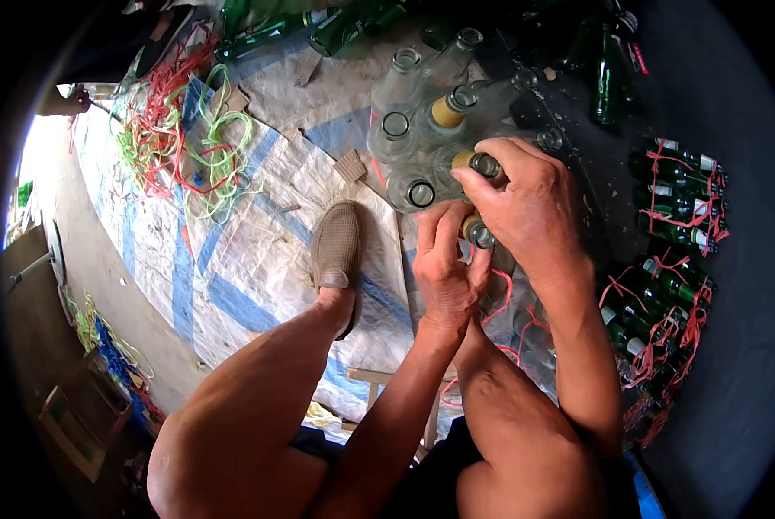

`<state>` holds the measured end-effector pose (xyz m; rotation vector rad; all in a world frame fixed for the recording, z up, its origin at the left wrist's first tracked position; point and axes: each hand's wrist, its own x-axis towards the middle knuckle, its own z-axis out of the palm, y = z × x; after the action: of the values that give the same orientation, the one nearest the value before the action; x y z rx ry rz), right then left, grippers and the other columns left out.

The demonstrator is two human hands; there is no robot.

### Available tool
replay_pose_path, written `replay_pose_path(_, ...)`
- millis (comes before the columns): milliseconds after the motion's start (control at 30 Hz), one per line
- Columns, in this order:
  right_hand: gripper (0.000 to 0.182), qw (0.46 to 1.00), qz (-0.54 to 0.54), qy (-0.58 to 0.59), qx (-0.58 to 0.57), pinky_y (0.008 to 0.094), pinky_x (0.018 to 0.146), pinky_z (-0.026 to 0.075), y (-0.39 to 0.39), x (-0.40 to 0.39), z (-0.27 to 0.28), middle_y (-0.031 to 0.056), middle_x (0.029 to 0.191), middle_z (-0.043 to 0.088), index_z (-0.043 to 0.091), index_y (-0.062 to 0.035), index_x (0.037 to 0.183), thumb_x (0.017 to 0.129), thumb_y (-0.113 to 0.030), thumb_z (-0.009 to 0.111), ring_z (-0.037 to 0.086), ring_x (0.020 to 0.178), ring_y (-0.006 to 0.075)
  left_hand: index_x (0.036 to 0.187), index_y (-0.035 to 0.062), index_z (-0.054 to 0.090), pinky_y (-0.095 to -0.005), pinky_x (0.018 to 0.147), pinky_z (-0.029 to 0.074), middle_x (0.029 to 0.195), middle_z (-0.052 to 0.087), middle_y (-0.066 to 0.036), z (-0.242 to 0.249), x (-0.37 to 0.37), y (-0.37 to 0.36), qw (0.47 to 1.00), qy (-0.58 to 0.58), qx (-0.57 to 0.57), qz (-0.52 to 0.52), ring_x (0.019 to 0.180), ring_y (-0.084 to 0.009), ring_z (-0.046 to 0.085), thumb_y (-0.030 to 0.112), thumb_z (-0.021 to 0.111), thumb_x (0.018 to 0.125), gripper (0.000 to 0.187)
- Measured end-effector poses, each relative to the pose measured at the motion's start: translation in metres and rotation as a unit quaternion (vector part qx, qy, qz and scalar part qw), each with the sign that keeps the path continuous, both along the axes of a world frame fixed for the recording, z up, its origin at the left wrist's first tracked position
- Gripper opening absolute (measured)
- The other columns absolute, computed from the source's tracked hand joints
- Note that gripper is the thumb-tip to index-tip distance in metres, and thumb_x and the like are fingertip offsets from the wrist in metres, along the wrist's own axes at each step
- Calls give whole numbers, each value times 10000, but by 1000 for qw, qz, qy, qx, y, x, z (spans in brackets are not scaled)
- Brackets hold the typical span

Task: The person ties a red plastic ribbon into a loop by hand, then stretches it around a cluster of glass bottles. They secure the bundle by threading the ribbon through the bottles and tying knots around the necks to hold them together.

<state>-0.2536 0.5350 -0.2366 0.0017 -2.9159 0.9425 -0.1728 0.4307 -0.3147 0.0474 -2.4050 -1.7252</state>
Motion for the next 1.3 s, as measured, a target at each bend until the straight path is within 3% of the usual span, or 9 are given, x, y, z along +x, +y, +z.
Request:
replay_pose_path(200,266,1000,16,15,6,473,713,563,5,2,-4,154,915,713,695,-35,929,821,-245,818,703,851,395,1173,2,651,-345,661,493,1078,620,-139,10,-1,-3,999,20,-39,-14,783,-237,574,-1,700,793,383)
replay_pose_path(300,274,1000,4,16,2,478,723,564,4,5,-2,157,938,716,695,-34,937,829,-255,816,705,871,398,1198,21,647,-424,915,537,1168,632,-182,19,1,-7,998,-40,-12,-43,1063,-383,644,6,697,781,420)
replay_pose_path(567,265,998,15,28,51,525,791,559,12,18,14,193,1043,714,666,-26,933,889,-263,774,687,970,446,1207,10,655,-383,719,537,1049,616,-175,26,0,-11,995,13,-59,-80,768,-293,656,64,750,859,365)
replay_pose_path(733,82,969,-53,212,-114,418,674,562,42,64,40,168,903,710,711,-28,982,940,-86,671,716,807,368,1210,37,666,-365,693,549,1087,622,-154,25,1,-14,994,12,-68,-90,748,-261,673,97,776,884,350)
replay_pose_path(833,110,960,-188,101,-183,369,661,539,54,116,-2,171,832,716,703,-15,974,971,-112,650,711,722,310,1222,48,668,-345,700,555,1109,622,-139,28,4,-14,994,-1,-54,-96,769,-236,686,81,779,883,358)
replay_pose_path(933,176,940,-184,-25,-287,358,688,550,53,159,-78,176,798,726,712,1,1015,950,-161,695,735,756,226,1231,47,667,-339,709,561,1103,621,-138,21,3,-14,993,5,-65,-100,795,-227,699,71,776,883,366)
replay_pose_path(1067,539,880,-190,-149,-408,378,933,558,36,179,-153,239,1280,681,561,8,1370,906,-198,742,683,1155,305,1230,44,668,-339,705,561,1099,622,-137,22,3,-13,992,-1,-74,-102,796,-230,702,83,778,883,366)
replay_pose_path(1167,624,941,-129,-163,-265,400,952,550,27,171,-172,262,1297,665,541,26,1382,879,-264,771,676,1162,318,1236,44,665,-339,707,564,1101,626,-144,20,2,-12,992,6,-74,-102,803,-237,708,97,779,884,374)
replay_pose_path(1300,489,915,-109,-245,-301,443,853,544,17,166,-177,210,1028,737,599,39,1194,869,-292,754,709,989,311,1248,42,657,-346,714,570,1111,630,-159,19,3,-13,992,-13,-80,-100,812,-248,714,110,778,886,388)
